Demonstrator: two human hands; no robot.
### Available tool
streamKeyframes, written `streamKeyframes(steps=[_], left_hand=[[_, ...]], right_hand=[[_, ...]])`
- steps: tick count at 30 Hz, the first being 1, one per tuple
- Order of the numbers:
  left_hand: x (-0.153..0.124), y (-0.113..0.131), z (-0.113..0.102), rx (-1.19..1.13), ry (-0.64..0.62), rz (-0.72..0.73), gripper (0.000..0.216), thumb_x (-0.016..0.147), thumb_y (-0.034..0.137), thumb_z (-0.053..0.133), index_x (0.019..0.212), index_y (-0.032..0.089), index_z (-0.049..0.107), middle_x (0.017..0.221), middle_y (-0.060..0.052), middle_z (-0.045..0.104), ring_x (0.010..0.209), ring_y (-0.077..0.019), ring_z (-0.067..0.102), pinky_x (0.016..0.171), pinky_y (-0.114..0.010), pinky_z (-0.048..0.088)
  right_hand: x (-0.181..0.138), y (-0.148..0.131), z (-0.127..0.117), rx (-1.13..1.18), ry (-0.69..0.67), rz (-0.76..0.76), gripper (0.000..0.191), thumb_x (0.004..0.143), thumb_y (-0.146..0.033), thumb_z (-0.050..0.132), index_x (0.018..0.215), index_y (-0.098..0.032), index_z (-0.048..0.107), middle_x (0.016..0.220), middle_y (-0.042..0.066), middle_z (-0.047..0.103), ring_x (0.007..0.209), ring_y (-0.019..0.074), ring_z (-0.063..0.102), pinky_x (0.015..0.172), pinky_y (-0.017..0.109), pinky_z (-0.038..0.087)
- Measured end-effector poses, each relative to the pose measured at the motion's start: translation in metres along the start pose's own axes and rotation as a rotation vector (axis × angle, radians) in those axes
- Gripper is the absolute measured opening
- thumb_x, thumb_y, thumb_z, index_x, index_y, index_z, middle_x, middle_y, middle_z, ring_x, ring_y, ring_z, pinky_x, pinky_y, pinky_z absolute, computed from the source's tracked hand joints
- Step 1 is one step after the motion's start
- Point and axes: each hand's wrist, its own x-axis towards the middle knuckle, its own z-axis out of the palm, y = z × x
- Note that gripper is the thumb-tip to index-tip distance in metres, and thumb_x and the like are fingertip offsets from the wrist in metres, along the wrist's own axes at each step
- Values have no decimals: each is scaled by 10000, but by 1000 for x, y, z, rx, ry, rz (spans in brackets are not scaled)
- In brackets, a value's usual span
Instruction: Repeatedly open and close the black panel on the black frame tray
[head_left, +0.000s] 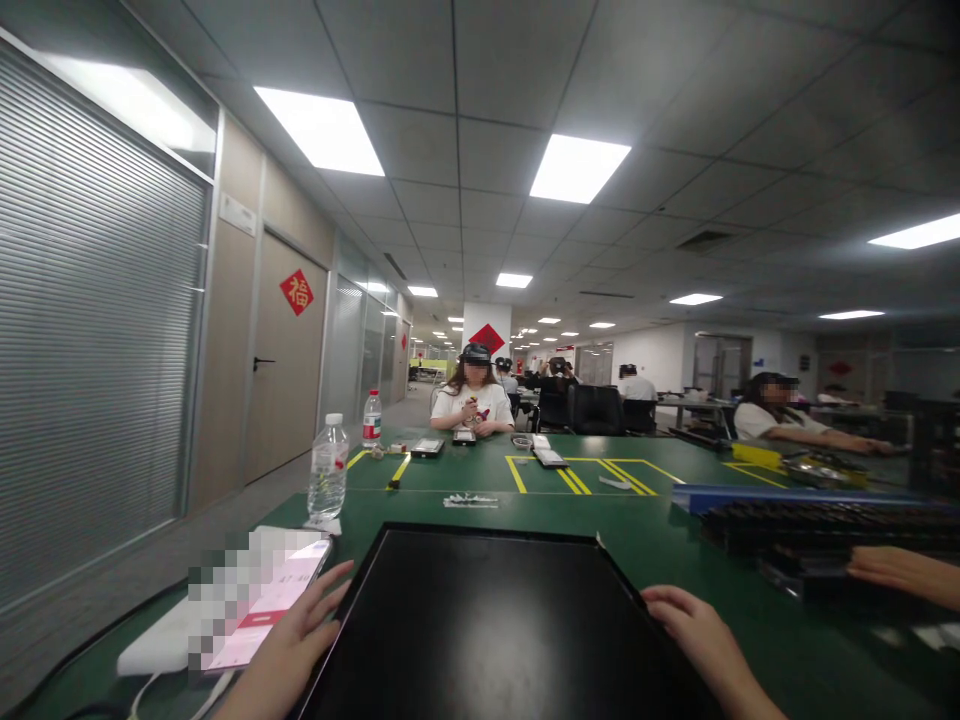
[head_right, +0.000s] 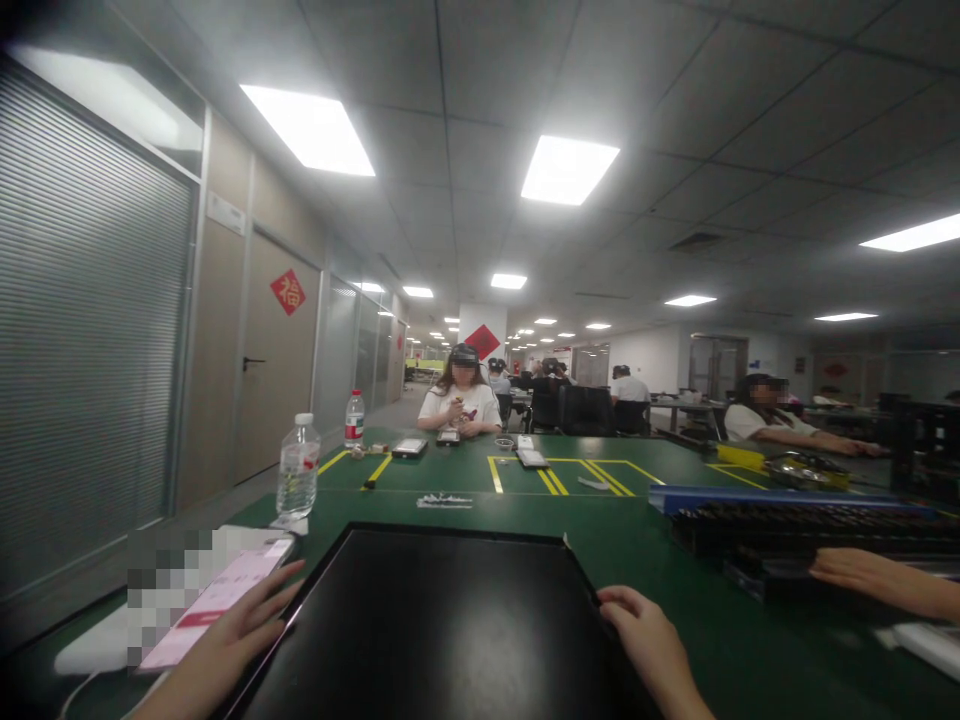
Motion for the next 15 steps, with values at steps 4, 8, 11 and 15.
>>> streamKeyframes(steps=[4,8,11,15], left_hand=[[9,-4,-6,13,66,-12,677,562,391,657,1198,223,501,1244,-84,560,1214,-283,419,975,-400,392],[13,-1,-3,15,127,-33,669,567,466,641,1186,243,523,1245,-58,562,1217,-295,412,999,-417,365],[21,-2,-4,-68,107,-65,667,578,493,623,1193,258,515,1246,-34,562,1237,-279,386,1021,-403,345],[35,-14,-12,-173,51,-108,618,551,505,651,1131,319,549,1257,27,549,1272,-256,332,1042,-376,328]], right_hand=[[-1,-1,1,245,-24,93,269,606,-359,548,786,-213,683,751,21,708,637,179,622,579,261,448],[0,-2,1,348,-21,106,253,593,-355,584,768,-208,692,771,29,712,581,157,602,539,249,431],[7,2,2,353,-38,97,247,594,-381,587,741,-221,703,792,33,717,587,174,607,505,257,426],[21,10,0,294,13,103,301,575,-449,597,754,-242,721,856,44,718,683,222,636,576,294,473]])
